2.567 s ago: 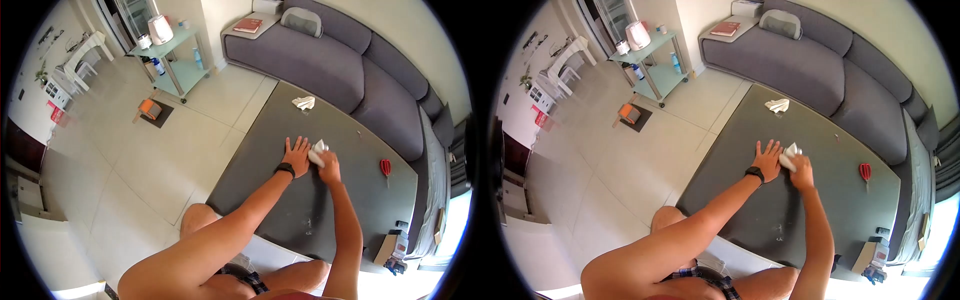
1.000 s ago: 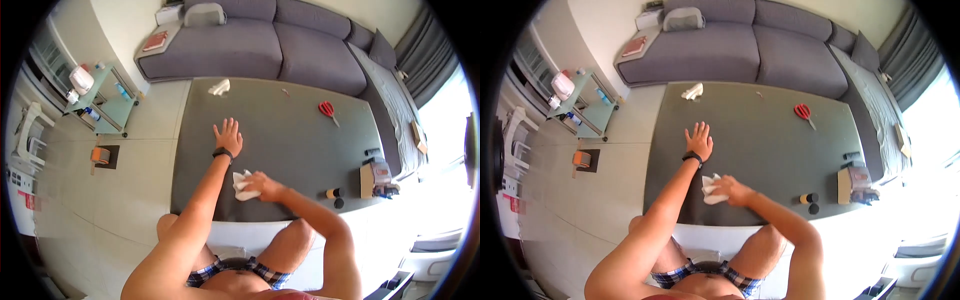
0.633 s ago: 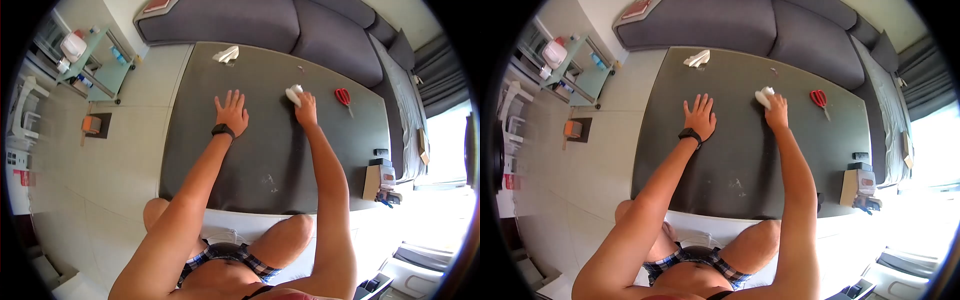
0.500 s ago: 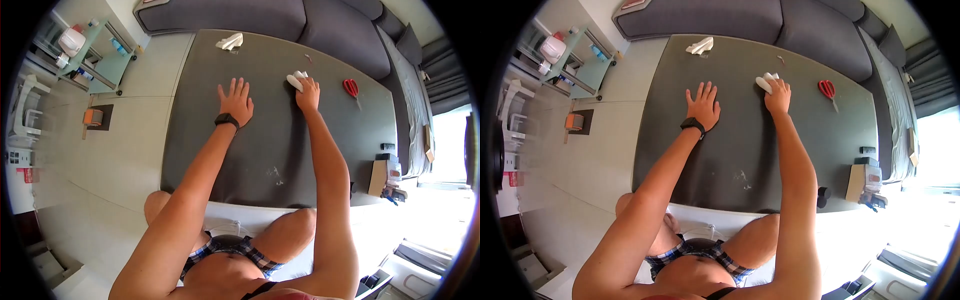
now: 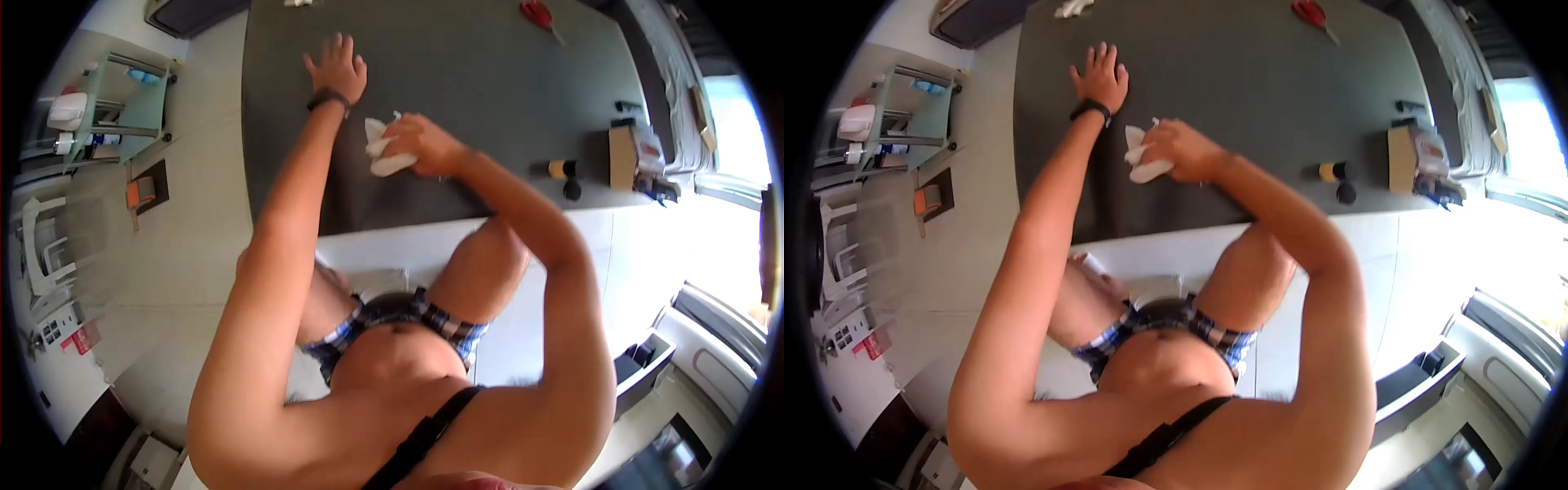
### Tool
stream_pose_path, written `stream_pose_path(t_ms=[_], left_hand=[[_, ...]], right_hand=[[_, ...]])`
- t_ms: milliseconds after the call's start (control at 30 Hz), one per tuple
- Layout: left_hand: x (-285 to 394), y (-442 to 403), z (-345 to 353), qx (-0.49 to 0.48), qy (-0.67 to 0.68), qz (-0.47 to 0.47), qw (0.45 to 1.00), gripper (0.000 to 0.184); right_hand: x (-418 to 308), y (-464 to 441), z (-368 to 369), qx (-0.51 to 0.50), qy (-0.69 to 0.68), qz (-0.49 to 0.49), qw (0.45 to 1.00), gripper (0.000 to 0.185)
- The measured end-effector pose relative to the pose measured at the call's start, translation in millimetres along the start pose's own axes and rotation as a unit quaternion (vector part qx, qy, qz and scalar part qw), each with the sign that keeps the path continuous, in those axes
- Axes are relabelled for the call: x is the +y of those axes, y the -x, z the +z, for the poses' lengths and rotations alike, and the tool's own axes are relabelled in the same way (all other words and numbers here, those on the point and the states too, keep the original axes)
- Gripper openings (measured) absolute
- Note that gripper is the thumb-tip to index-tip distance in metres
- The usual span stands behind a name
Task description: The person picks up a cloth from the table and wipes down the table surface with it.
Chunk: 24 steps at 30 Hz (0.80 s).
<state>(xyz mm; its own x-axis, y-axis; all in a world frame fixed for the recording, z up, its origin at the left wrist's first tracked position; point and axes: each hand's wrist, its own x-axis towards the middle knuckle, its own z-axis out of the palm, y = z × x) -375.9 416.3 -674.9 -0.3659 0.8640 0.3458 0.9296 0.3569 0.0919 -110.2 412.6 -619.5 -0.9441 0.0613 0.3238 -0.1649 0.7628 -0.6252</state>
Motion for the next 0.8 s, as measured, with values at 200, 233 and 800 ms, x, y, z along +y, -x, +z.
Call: stream_pose_path(t_ms=[200, 233, 800], left_hand=[[-8, -1, 19, 0.021, 0.001, 0.017, 1.000, 0.056], [-16, -1, 32, 0.045, -0.004, 0.033, 0.998, 0.056], [2, -1, -7, -0.032, 0.026, -0.002, 0.999, 0.061]], right_hand=[[67, 23, -61, 0.020, 0.188, 0.129, 0.973, 0.051], [93, 26, -71, 0.073, 0.220, 0.144, 0.962, 0.049], [84, -62, -45, 0.095, 0.143, 0.011, 0.985, 0.036]])
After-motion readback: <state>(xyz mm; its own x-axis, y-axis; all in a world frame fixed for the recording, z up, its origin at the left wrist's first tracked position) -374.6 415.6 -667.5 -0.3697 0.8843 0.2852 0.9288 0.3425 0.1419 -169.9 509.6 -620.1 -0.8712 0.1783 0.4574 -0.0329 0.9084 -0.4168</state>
